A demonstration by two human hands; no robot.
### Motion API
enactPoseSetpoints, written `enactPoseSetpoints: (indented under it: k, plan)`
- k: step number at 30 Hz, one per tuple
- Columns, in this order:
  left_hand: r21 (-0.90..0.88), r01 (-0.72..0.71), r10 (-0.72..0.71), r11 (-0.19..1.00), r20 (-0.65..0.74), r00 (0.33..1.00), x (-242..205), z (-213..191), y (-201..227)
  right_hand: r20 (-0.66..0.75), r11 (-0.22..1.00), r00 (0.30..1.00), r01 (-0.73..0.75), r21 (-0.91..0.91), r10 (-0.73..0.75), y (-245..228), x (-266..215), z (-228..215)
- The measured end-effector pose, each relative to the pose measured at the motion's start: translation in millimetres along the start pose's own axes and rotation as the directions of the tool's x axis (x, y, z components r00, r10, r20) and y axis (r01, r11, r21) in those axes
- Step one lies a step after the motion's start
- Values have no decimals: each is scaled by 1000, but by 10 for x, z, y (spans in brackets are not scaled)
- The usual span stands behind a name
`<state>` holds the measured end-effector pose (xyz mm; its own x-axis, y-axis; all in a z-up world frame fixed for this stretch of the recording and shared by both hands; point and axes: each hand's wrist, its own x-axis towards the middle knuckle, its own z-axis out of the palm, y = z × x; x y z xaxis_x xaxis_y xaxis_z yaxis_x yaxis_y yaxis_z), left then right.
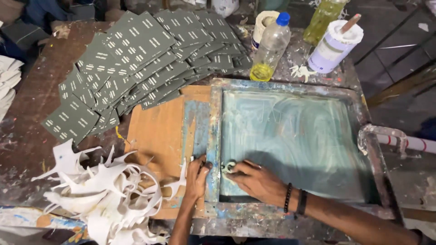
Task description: The person cleans a rectangular screen frame using a white cloth. They wipe the surface repeatedly, occasionally lifting and tilting the frame to access different areas. The person also handles a red card and a white plastic piece during the process.
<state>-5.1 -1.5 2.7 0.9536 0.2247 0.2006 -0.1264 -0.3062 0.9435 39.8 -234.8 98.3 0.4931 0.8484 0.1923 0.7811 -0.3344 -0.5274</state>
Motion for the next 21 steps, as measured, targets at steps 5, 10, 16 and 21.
enactPoseSetpoints:
  k: [5, 10, 16, 21]
  plan:
    - [29, 78, -80, 996, 46, 996, -35, 12, -155, -151, 985, 977, -137, 101, 151, 349, 423, -80]
    - [39, 33, -33, 999, -2, 999, -130, 77, -724, -389, 942, 921, -146, -303, 18, 942, 943, -182]
    - [21, 45, -44, 999, -33, 999, -128, 114, -760, -403, 830, 903, -336, -446, 150, 1292, 983, -307]
    - [-3, 138, -138, 990, -54, 989, -125, 144, -726, -497, 805, 817, -491, -333, 293, 1745, 851, -585]
